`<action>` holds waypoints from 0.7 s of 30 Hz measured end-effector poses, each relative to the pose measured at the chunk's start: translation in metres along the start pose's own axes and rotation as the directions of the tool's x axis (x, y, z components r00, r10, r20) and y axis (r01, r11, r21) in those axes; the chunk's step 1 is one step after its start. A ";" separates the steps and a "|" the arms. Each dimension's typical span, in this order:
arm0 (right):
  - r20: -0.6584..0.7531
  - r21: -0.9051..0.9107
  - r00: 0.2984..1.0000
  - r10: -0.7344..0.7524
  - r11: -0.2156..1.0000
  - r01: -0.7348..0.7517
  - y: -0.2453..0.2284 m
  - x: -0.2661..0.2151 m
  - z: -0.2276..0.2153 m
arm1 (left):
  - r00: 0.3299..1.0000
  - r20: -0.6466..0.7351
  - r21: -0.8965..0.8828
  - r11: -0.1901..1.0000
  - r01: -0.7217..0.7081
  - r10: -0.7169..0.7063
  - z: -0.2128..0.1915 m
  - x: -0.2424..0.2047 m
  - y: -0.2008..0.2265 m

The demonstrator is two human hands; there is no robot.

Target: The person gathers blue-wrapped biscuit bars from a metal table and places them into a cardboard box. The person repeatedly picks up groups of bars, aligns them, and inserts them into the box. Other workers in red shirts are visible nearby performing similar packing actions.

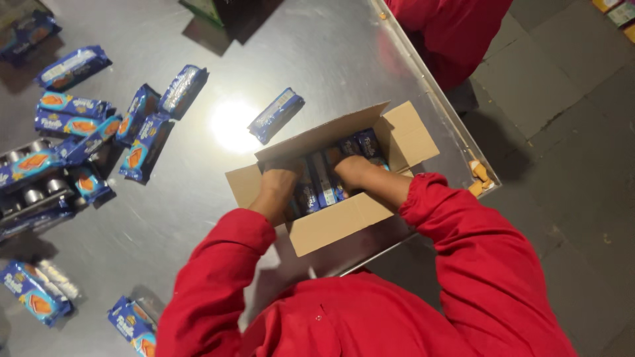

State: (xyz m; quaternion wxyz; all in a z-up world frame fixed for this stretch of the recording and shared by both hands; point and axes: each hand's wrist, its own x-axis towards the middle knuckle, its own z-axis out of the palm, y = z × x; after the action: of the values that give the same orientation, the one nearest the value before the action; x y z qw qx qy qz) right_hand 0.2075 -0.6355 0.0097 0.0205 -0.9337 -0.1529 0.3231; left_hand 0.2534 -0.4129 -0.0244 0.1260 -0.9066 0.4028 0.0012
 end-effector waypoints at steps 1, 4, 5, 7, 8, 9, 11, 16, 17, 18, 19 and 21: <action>0.021 0.017 1.000 0.014 1.000 -0.015 -0.005 -0.008 -0.004 | 1.000 0.006 -0.067 0.998 -0.021 0.021 0.005 -0.007 -0.001; -0.102 0.177 0.995 -0.015 0.984 0.033 -0.029 -0.011 -0.023 | 0.975 0.201 -0.215 0.975 -0.055 0.099 0.017 -0.011 -0.014; -0.169 0.243 0.985 -0.031 0.967 0.072 -0.038 -0.008 -0.025 | 0.955 0.269 -0.234 0.970 -0.065 0.129 0.019 -0.012 -0.016; -0.356 0.244 0.919 -0.167 0.933 0.264 -0.056 0.007 -0.025 | 0.974 0.171 -0.218 0.970 -0.107 0.146 0.019 -0.013 -0.022; -0.449 0.233 0.865 -0.223 0.906 0.354 -0.065 0.016 -0.022 | 0.980 0.121 -0.205 0.970 -0.134 0.161 0.015 -0.015 -0.025; -0.335 0.236 0.925 -0.181 0.934 0.269 -0.070 0.025 -0.018 | 0.973 0.154 -0.255 0.958 -0.129 0.172 0.009 -0.017 -0.028; -0.096 0.203 0.992 -0.081 0.974 0.100 -0.077 0.043 -0.009 | 0.957 0.218 -0.356 0.929 -0.105 0.192 -0.007 -0.030 -0.036; 0.005 0.249 0.986 -0.169 0.955 0.162 -0.088 0.069 0.008 | 0.976 0.049 -0.260 0.946 -0.194 0.213 -0.061 -0.082 -0.054; -0.004 0.236 0.986 -0.167 0.958 0.163 -0.091 0.068 0.010 | 0.974 0.023 -0.263 0.942 -0.210 0.224 -0.073 -0.092 -0.056; -0.048 0.420 0.980 -0.191 0.887 0.194 -0.090 0.065 0.008 | 0.968 -0.118 -0.259 0.934 -0.245 0.221 -0.084 -0.099 -0.060; -0.095 0.586 0.974 -0.206 0.779 0.222 -0.091 0.062 0.005 | 0.943 -0.257 -0.250 0.928 -0.278 0.213 -0.095 -0.109 -0.066; -0.238 0.634 0.942 -0.238 0.697 0.336 -0.099 0.060 -0.008 | 0.911 -0.389 -0.271 0.928 -0.253 0.135 -0.116 -0.125 -0.078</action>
State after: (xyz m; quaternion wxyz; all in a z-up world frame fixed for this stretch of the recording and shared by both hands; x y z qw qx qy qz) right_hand 0.2293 -0.5226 -0.0063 0.4129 -0.8486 -0.1698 0.2839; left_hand 0.2144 -0.2978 0.1185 -0.0983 -0.8541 0.5029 -0.0895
